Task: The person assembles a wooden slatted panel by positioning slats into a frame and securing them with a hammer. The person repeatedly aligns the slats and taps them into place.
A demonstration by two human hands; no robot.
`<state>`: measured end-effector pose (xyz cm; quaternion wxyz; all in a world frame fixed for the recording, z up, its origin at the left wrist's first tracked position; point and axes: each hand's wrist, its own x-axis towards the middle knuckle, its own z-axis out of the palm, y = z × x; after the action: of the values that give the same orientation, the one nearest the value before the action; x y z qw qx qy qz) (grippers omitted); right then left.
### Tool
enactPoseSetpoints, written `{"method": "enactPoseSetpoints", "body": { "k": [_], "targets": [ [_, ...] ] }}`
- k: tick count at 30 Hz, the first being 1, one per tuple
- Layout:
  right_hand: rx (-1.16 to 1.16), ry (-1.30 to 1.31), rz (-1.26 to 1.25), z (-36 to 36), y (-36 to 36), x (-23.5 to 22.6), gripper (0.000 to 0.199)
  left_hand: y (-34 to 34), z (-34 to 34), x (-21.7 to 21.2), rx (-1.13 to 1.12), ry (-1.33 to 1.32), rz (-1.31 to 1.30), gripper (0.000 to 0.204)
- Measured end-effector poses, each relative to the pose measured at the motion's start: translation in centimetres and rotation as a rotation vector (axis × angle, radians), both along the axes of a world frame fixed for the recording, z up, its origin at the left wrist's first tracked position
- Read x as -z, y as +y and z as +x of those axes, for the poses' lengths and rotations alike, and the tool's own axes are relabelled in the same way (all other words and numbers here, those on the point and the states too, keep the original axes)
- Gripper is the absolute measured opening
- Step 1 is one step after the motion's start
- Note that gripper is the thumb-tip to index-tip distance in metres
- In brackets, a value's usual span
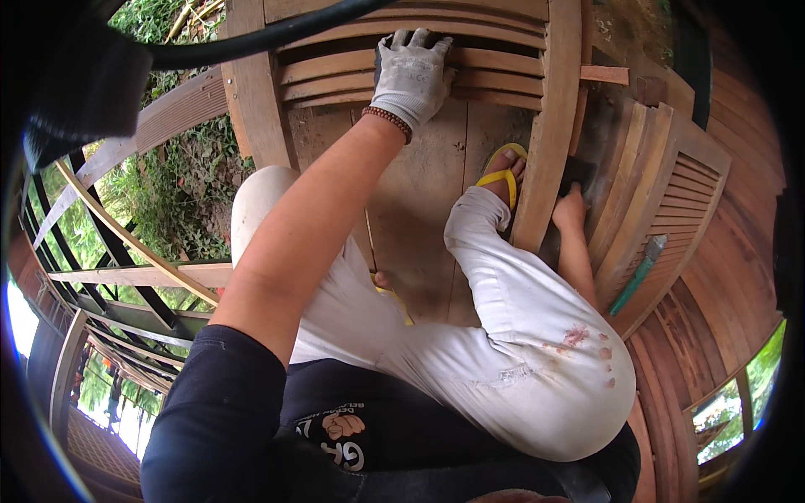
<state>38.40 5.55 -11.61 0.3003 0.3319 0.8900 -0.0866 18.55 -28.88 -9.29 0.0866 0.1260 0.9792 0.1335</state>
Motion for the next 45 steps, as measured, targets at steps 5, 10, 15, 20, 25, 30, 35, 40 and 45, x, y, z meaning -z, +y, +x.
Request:
{"method": "enactPoseSetpoints", "body": {
  "k": [5, 10, 15, 20, 25, 30, 35, 40, 45],
  "targets": [
    [0.007, -0.011, -0.017, 0.2, 0.4, 0.0, 0.066, 0.5, -0.3, -1.5, -0.002, -0.073, -0.05, 0.047],
    [-0.022, 0.001, 0.015, 0.2, 0.9, 0.5, 0.066, 0.5, -0.5, -1.7, -0.001, -0.084, -0.067, 0.046],
    [-0.01, -0.068, 0.007, -0.3, 0.5, 0.0, 0.072, 0.3, -0.3, -1.1, 0.011, -0.073, -0.037, 0.045],
    [0.01, -0.075, -0.031, -0.7, 1.1, 0.4, 0.073, 0.8, -0.5, -1.2, -0.008, -0.102, -0.059, 0.045],
    [-0.048, 0.008, 0.012, -0.3, 0.7, 0.3, 0.06, 0.2, -0.6, -1.6, 0.057, -0.135, -0.065, 0.045],
    [-0.044, 0.001, 0.032, 0.1, 1.4, 1.1, 0.062, 0.4, -0.5, -1.7, 0.031, -0.115, -0.064, 0.044],
    [-0.043, -0.001, -0.003, 0.5, 1.8, 1.3, 0.064, 0.6, -0.3, -0.9, 0.006, -0.071, -0.02, 0.046],
    [-0.05, 0.054, 0.007, -0.1, 0.9, 0.5, 0.065, 0.6, -0.6, 0.1, 0.025, -0.032, 0.036, 0.045],
    [0.047, 0.116, -0.055, 1.4, 1.3, 0.3, 0.07, 0.3, -0.1, 0.2, 0.021, -0.027, 0.078, 0.045]
  ]
}}
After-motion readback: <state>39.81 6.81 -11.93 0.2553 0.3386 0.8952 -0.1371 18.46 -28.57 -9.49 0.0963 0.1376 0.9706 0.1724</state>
